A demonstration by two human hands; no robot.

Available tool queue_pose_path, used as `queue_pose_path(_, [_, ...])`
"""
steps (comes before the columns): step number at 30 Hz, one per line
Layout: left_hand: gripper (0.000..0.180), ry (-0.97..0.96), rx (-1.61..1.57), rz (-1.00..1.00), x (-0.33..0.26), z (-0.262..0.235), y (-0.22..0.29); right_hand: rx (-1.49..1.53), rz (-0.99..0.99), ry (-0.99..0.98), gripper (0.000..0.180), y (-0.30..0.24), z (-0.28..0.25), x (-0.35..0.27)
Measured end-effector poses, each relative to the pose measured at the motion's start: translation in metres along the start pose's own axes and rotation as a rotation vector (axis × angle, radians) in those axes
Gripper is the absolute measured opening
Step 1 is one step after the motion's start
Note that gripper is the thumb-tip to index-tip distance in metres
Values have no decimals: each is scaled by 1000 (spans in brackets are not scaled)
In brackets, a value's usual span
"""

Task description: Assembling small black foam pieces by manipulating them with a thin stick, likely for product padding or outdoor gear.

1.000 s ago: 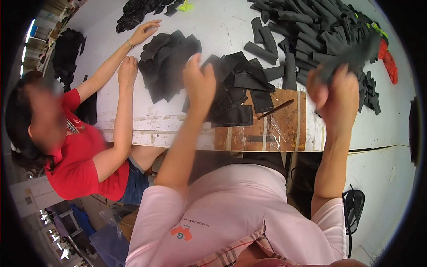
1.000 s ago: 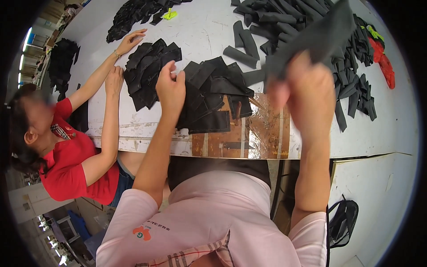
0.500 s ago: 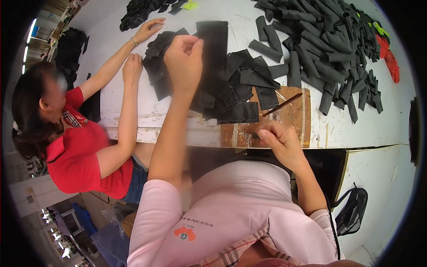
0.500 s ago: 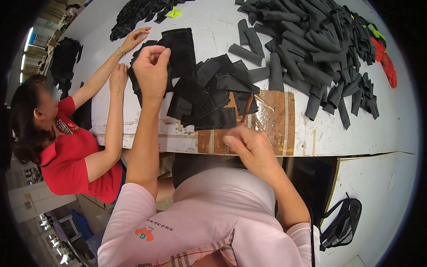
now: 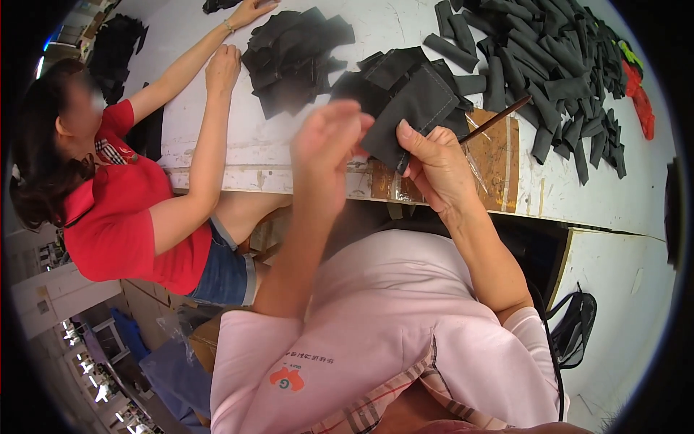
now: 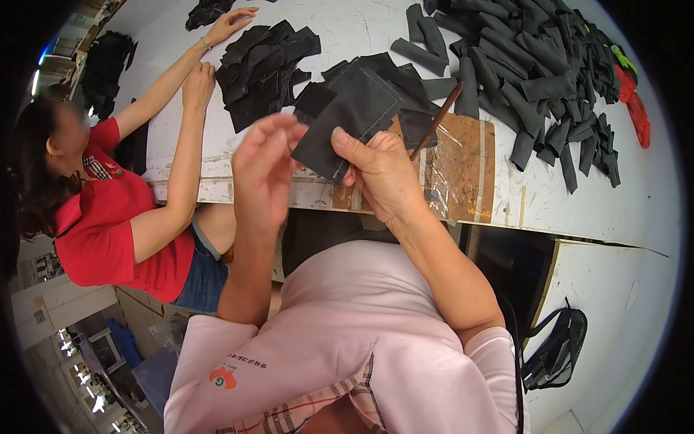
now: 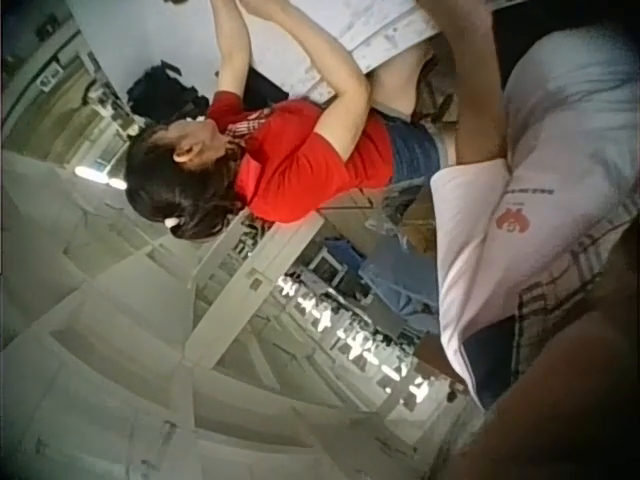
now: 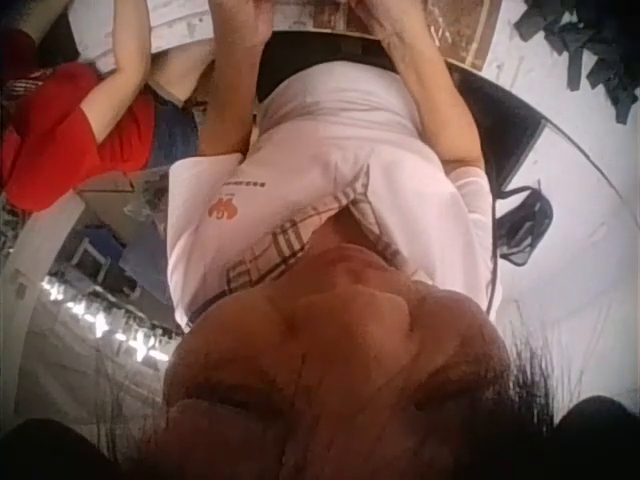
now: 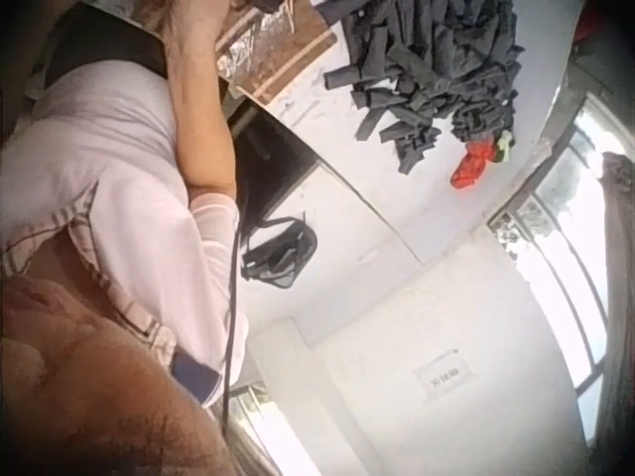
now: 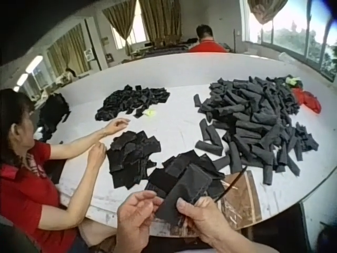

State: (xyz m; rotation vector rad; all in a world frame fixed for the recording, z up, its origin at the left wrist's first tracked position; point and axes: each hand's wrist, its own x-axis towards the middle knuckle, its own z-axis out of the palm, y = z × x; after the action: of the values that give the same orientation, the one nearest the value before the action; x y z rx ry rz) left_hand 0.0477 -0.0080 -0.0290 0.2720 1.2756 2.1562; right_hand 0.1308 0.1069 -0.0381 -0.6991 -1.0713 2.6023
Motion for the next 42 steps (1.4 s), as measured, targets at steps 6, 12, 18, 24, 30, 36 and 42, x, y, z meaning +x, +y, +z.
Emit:
queue_pose_path(6, [27,-53,137,-6,-32,-4,-2,-29,-2,-25,21,9,0,-4])
queue_pose_path(12, [19,3,134,-50,-32,-8,-6,-28,-37,43,23,17,4,-4])
queue_pose_path(18, [15,15,72,-99,-25,-7,-8,-45,-124,39,21,19,9,2])
queue_pose_path(24, [13,64,277,34,-31,-4,-7,-165,95,50,25,7,13,-14])
queue_pose_path(30, [15,140,513,112,-30,-13,-18,-1633,-408,123,39,7,-19,-28])
queue_pose_path(36, [10,-9,542,208,-37,9,-17,-1001,-661,-79,19,-5,3,-43])
queue_pose_path(42, [7,108,875,508,-36,20,-25,-1289,-935,-33,8,-3,-5,-29])
